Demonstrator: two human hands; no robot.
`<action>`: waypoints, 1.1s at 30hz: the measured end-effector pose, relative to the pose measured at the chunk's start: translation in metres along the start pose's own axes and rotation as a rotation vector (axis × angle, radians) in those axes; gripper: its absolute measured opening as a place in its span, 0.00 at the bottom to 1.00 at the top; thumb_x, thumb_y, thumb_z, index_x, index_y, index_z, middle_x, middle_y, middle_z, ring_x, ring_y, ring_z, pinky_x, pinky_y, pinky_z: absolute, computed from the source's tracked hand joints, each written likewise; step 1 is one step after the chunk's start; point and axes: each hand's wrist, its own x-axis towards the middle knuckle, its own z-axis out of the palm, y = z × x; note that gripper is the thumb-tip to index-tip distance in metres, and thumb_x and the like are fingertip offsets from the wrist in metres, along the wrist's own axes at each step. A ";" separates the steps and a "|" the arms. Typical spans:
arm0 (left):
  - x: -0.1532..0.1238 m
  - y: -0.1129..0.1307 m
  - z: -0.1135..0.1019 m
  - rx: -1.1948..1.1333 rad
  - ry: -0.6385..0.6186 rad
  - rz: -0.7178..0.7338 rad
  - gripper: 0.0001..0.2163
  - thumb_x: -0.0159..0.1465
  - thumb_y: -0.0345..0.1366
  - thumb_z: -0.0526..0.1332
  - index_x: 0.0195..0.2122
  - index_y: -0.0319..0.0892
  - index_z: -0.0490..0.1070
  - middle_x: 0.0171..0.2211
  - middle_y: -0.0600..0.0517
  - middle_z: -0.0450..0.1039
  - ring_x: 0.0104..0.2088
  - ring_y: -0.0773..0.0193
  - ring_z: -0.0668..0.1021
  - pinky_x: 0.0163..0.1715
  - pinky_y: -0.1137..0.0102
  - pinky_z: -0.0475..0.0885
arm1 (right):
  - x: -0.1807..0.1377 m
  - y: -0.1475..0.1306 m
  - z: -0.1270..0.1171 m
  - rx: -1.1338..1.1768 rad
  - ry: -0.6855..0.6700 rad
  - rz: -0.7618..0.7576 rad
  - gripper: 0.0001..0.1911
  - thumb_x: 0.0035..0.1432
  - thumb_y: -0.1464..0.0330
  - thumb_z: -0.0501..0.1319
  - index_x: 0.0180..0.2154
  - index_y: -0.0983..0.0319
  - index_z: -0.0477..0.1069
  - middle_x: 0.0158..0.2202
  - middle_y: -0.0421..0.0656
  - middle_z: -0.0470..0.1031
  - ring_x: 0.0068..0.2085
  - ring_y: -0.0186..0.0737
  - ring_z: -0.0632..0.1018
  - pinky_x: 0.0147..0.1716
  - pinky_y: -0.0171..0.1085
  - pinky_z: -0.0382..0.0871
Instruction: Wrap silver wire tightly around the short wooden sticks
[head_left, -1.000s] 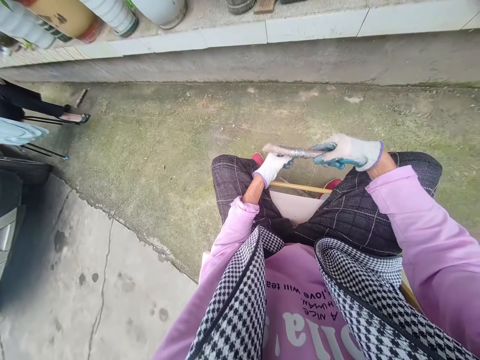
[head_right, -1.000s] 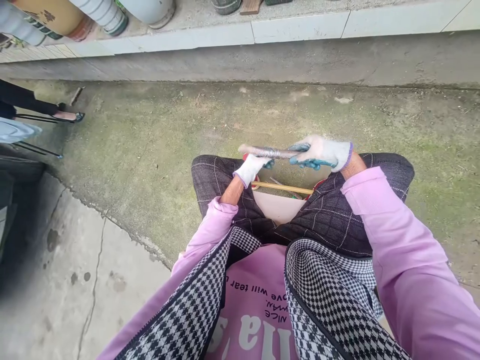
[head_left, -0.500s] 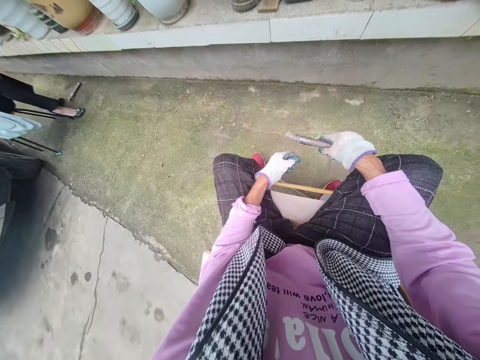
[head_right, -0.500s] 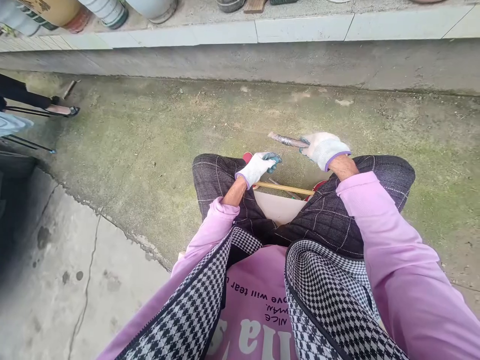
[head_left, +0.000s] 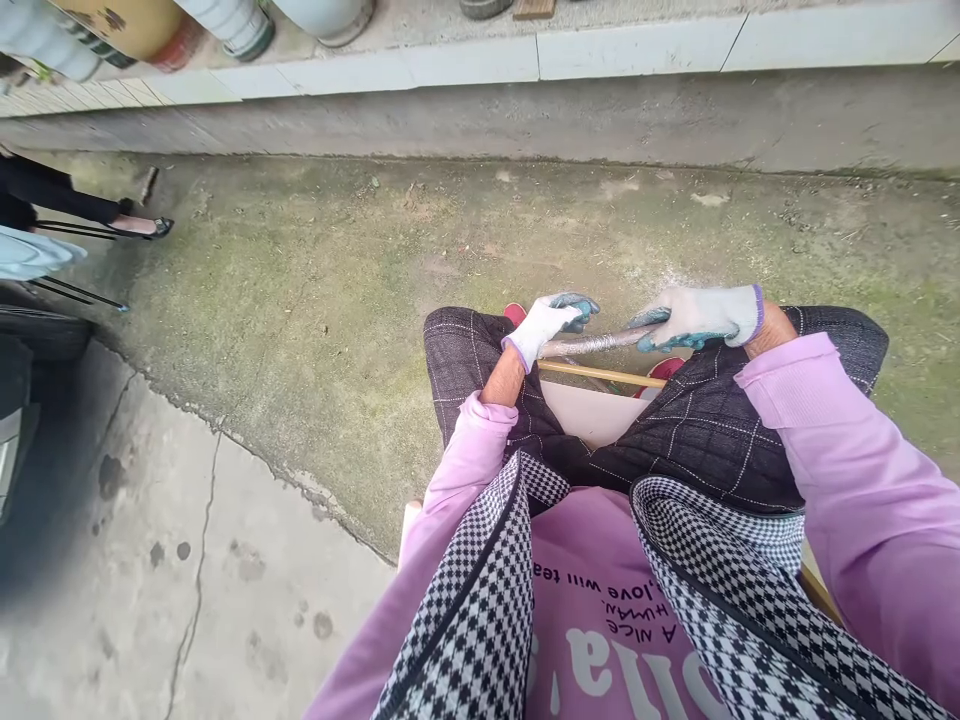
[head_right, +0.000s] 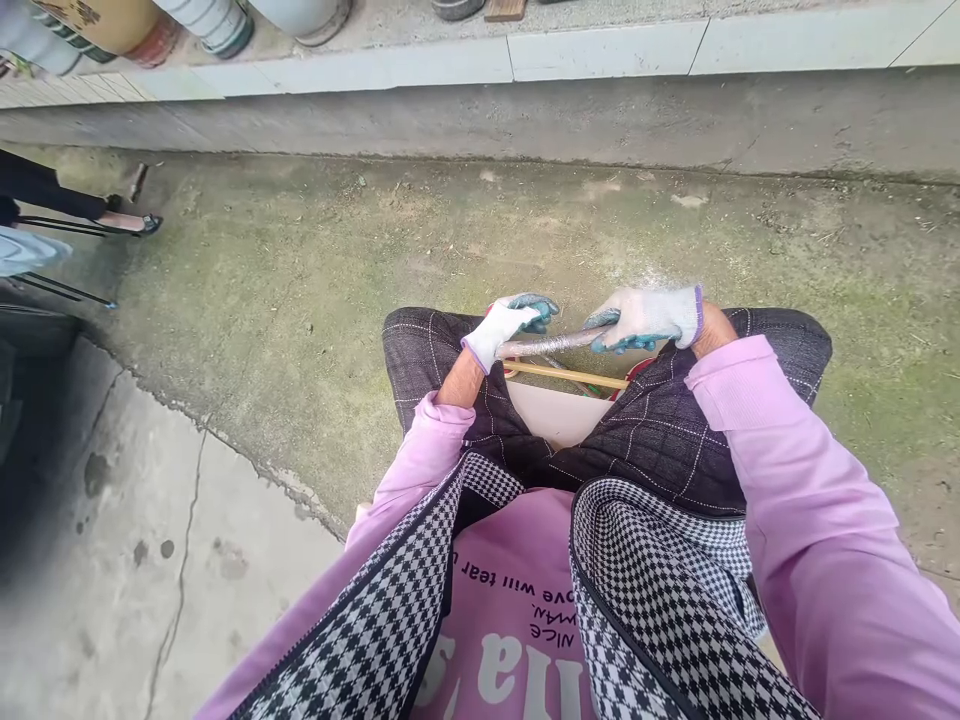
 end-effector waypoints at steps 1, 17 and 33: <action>-0.001 0.000 -0.001 -0.010 -0.009 0.010 0.04 0.64 0.31 0.78 0.39 0.39 0.87 0.40 0.48 0.90 0.37 0.68 0.80 0.47 0.69 0.77 | 0.000 -0.001 0.000 -0.001 -0.049 0.013 0.16 0.57 0.57 0.83 0.36 0.61 0.84 0.23 0.39 0.74 0.26 0.34 0.68 0.26 0.38 0.57; 0.000 -0.011 0.002 0.367 0.045 0.145 0.08 0.75 0.27 0.69 0.49 0.40 0.89 0.48 0.44 0.91 0.46 0.58 0.88 0.54 0.64 0.82 | 0.014 -0.010 0.008 0.221 0.284 0.043 0.23 0.55 0.54 0.86 0.48 0.58 0.91 0.27 0.39 0.77 0.24 0.36 0.71 0.20 0.35 0.65; -0.046 0.081 -0.024 1.505 0.141 0.542 0.25 0.74 0.35 0.72 0.72 0.47 0.83 0.66 0.37 0.84 0.74 0.35 0.77 0.79 0.44 0.66 | 0.030 -0.042 0.008 -0.180 0.359 0.013 0.15 0.68 0.62 0.75 0.54 0.57 0.91 0.27 0.38 0.77 0.26 0.38 0.74 0.28 0.38 0.64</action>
